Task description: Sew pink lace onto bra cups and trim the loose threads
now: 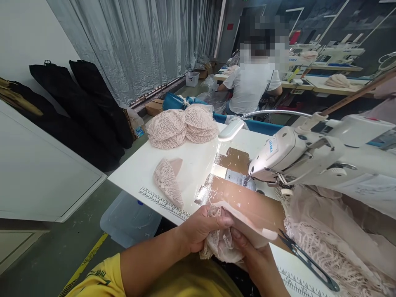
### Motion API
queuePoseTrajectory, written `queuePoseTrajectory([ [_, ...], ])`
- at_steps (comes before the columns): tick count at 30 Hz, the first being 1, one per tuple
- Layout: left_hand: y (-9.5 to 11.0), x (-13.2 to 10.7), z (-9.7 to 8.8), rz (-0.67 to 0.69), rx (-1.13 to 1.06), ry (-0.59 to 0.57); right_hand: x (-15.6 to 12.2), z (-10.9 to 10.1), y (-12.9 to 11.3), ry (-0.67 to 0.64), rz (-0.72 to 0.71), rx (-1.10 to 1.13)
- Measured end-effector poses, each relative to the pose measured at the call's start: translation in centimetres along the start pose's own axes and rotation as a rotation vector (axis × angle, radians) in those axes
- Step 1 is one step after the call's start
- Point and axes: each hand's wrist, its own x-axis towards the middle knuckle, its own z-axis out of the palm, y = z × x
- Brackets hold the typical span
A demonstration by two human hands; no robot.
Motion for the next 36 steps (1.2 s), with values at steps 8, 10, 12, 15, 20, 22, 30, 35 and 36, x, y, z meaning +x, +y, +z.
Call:
queuePoseTrajectory([
  [8, -0.7, 0.3, -0.5, 0.014, -0.08, 0.049, 0.5, -0.1, -0.4, -0.073, 0.099, 0.084],
  [10, -0.9, 0.5, -0.7, -0.003, -0.064, 0.101, 0.5, -0.1, -0.6, -0.073, 0.108, 0.12],
  [12, -0.9, 0.5, -0.8, -0.02, -0.036, 0.135, 0.5, -0.1, -0.7, -0.064, 0.097, 0.148],
  [15, -0.8, 0.5, -0.6, -0.006, -0.036, 0.151, 0.5, -0.3, -0.3, 0.011, 0.048, 0.168],
  [20, -0.8, 0.5, -0.2, 0.042, -0.052, 0.132, 0.8, -0.7, 1.3, 0.207, 0.023, 0.239],
  [22, -0.8, 0.4, -0.2, 0.051, -0.045, 0.148, 1.1, -0.9, 1.7, 0.238, -0.025, 0.233],
  [30, 0.0, 0.2, -0.7, 0.094, 0.005, 0.191, 1.4, -0.7, 1.6, 0.217, -0.054, 0.132],
  [35, 0.2, 0.0, -1.4, 0.137, -0.027, 0.169, 1.1, -0.5, 0.4, 0.132, 0.006, 0.251],
  [36, 0.3, -0.1, -1.7, 0.143, -0.024, 0.16, 0.9, -0.5, 0.1, 0.112, 0.027, 0.26],
])
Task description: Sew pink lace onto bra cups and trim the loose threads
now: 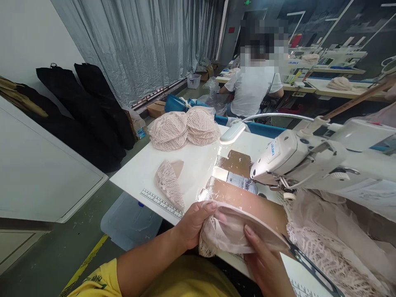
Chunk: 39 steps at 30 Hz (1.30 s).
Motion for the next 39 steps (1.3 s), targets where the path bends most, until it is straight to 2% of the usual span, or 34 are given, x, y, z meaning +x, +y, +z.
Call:
queuePoseTrajectory([
  [4, 0.4, -0.2, -0.8, 0.019, 0.061, -0.045, -0.9, 0.0, -1.3, -0.08, 0.089, -0.015],
  [6, 0.5, -0.3, -0.9, 0.036, 0.079, -0.066, -1.1, -0.2, -1.5, -0.106, 0.085, -0.06],
  [12, 0.3, -0.5, -0.4, 0.103, 0.155, -0.049, -0.6, -0.6, -1.4, -0.026, 0.02, -0.331],
  [14, 0.3, -0.6, -0.4, 0.111, 0.193, -0.086, -0.6, -0.6, -1.4, -0.026, -0.011, -0.356],
  [18, 0.5, -0.7, -0.5, 0.033, 0.213, -0.156, -0.4, -1.0, -1.5, -0.019, -0.128, -0.338],
  [24, 0.7, -0.9, -0.6, 0.027, 0.214, -0.177, -0.3, -1.2, -1.5, 0.017, -0.169, -0.444],
  [27, 0.7, -1.0, -0.7, 0.029, 0.211, -0.155, -0.2, -1.1, -1.3, 0.004, -0.163, -0.401],
  [31, 0.7, -1.0, -1.0, -0.038, 0.181, -0.164, 0.4, -1.5, -0.9, -0.016, -0.176, -0.285],
  [36, 0.8, -0.8, -1.7, -0.141, 0.15, -0.196, 0.9, -2.3, -1.0, 0.034, -0.025, -0.092],
  [39, 1.1, -0.8, -1.9, -0.113, 0.131, -0.129, 0.8, -2.1, -1.4, 0.054, 0.059, 0.006],
])
